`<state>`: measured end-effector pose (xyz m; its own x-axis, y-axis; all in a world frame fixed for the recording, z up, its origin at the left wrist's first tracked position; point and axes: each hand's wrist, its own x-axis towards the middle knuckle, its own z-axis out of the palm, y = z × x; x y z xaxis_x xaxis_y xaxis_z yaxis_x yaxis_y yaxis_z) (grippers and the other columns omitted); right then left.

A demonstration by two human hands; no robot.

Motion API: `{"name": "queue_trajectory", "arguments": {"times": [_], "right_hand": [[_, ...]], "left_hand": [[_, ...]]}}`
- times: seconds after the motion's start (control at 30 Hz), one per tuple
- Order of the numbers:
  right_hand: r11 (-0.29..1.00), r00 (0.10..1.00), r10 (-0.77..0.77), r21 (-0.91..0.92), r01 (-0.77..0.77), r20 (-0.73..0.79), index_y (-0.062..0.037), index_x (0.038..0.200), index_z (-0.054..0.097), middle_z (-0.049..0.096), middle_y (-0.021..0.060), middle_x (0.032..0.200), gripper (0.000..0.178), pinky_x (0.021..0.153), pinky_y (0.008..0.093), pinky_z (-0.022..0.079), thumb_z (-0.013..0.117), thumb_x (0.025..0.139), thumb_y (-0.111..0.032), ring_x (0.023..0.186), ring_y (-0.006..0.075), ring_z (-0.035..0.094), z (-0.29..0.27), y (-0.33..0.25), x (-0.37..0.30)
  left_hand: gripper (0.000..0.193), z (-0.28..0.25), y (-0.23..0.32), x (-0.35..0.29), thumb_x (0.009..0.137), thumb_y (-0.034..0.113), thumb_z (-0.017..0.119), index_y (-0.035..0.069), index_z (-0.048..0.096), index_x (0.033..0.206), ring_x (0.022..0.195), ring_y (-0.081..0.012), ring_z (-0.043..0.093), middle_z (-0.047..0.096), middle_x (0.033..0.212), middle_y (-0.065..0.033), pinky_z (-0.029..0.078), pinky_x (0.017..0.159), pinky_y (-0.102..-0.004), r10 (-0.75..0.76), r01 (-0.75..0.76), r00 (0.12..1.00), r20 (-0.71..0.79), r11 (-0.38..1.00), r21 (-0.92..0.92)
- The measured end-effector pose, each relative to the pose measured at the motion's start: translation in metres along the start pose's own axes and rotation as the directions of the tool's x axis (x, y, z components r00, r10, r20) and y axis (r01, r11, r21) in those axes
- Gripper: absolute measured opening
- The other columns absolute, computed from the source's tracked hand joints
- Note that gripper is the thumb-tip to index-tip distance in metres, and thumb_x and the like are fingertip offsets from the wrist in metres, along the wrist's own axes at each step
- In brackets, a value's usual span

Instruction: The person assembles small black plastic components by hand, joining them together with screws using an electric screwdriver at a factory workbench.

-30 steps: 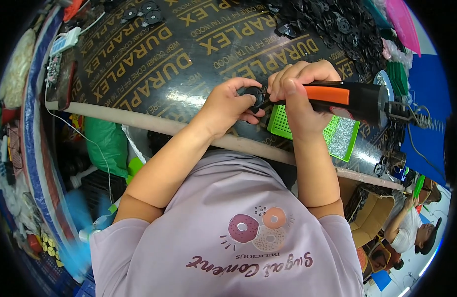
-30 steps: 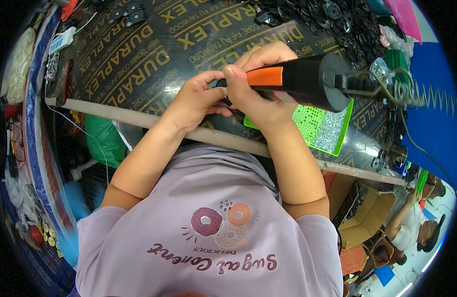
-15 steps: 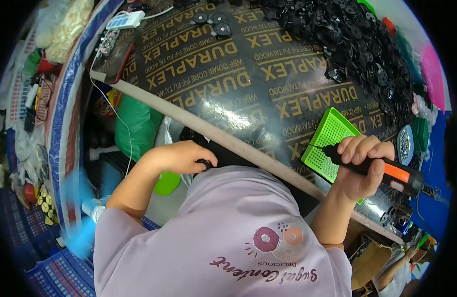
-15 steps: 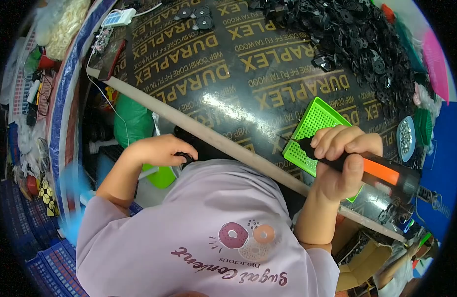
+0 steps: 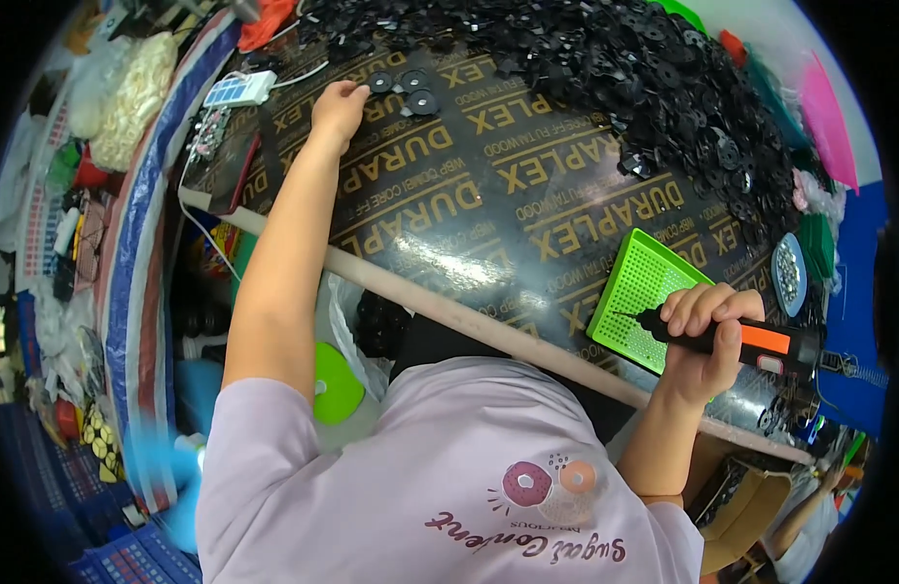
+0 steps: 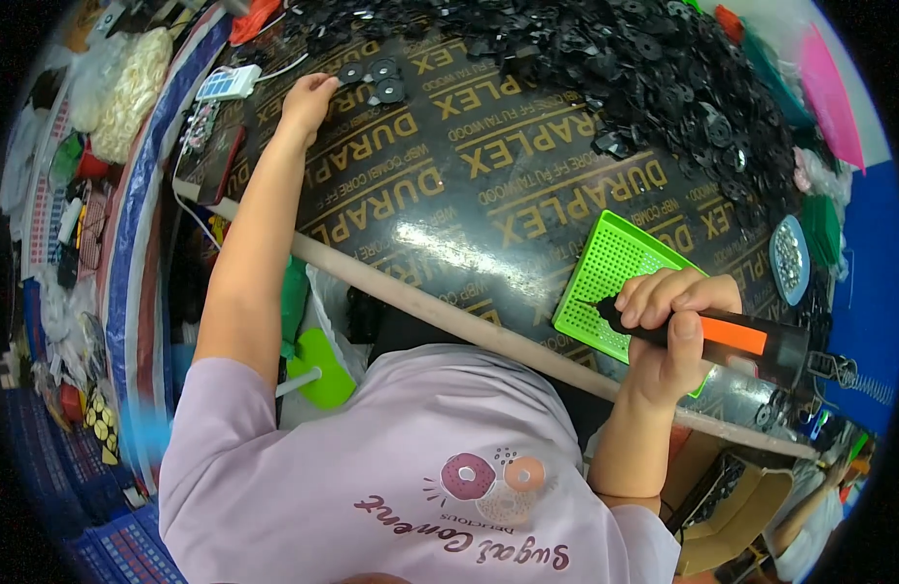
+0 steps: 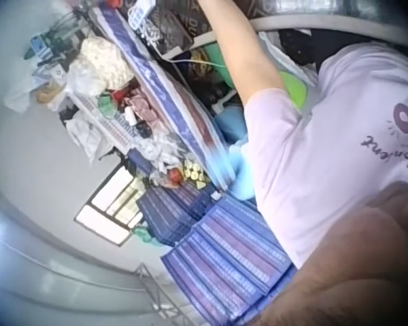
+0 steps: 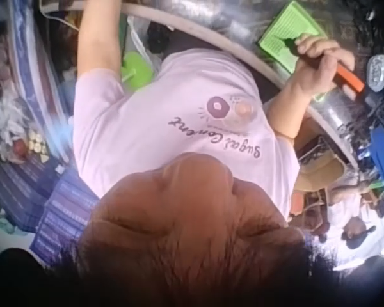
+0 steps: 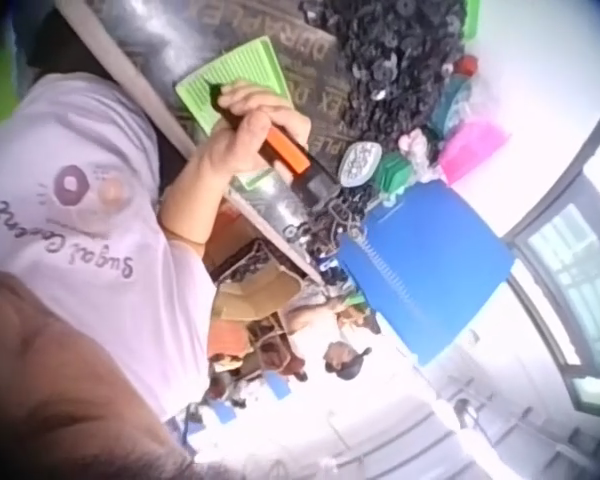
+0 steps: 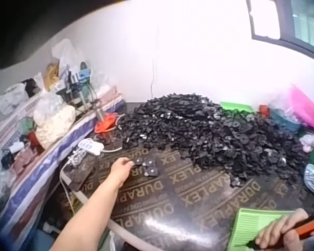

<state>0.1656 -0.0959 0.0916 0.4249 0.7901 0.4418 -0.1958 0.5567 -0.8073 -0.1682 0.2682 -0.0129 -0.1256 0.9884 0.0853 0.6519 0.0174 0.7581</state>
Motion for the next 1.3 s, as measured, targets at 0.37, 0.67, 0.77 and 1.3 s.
{"name": "queue_trajectory", "arguments": {"times": [0.37,0.67,0.77,1.3], "right_hand": [[0.977,0.991,-0.081,-0.203,0.057,-0.108,-0.0037,0.089,0.046,0.055,0.0108,0.069,0.02,0.055,0.0314,0.048,0.062,0.083,0.005,0.057,0.0183,0.056,-0.039,0.004,-0.009],[0.962,0.985,-0.042,-0.273,-0.006,-0.168,-0.0024,0.084,0.05,0.059,0.0088,0.07,0.02,0.051,0.0245,0.048,0.067,0.079,0.007,0.055,0.0132,0.058,-0.042,0.012,-0.01],[0.972,0.987,-0.034,-0.236,-0.004,-0.157,-0.0022,0.084,0.05,0.058,0.0089,0.07,0.02,0.051,0.0245,0.048,0.067,0.079,0.007,0.055,0.0132,0.058,-0.042,0.013,-0.011],[0.94,0.996,0.016,-0.339,-0.046,-0.091,-0.004,0.089,0.045,0.053,0.0103,0.067,0.012,0.057,0.0341,0.046,0.054,0.087,0.004,0.055,0.0186,0.052,-0.039,0.015,-0.012]], "left_hand": [[0.029,-0.014,-0.037,0.074,0.08,0.02,0.075,0.004,0.059,0.097,0.08,-0.016,0.059,0.06,0.085,-0.0046,0.053,0.066,-0.0302,-0.016,0.038,0.996,0.087,0.965,-0.26],[0.02,-0.012,0.115,-0.201,0.09,0.008,0.058,0.004,0.047,0.107,0.07,-0.019,0.067,0.061,0.108,-0.0152,0.054,0.053,-0.0242,0.094,0.328,0.599,0.795,0.877,-0.351],[0.023,0.013,0.12,-0.255,0.09,0.002,0.055,0.005,0.044,0.11,0.068,-0.0202,0.067,0.06,0.105,-0.0139,0.053,0.048,-0.0226,0.038,0.531,0.417,0.908,0.801,-0.278],[0.024,0.068,0.126,-0.299,0.092,0.001,0.053,-0.002,0.04,0.112,0.069,-0.0168,0.066,0.057,0.094,-0.0118,0.053,0.055,-0.0242,0.118,0.583,0.419,0.901,0.725,-0.366]]}}
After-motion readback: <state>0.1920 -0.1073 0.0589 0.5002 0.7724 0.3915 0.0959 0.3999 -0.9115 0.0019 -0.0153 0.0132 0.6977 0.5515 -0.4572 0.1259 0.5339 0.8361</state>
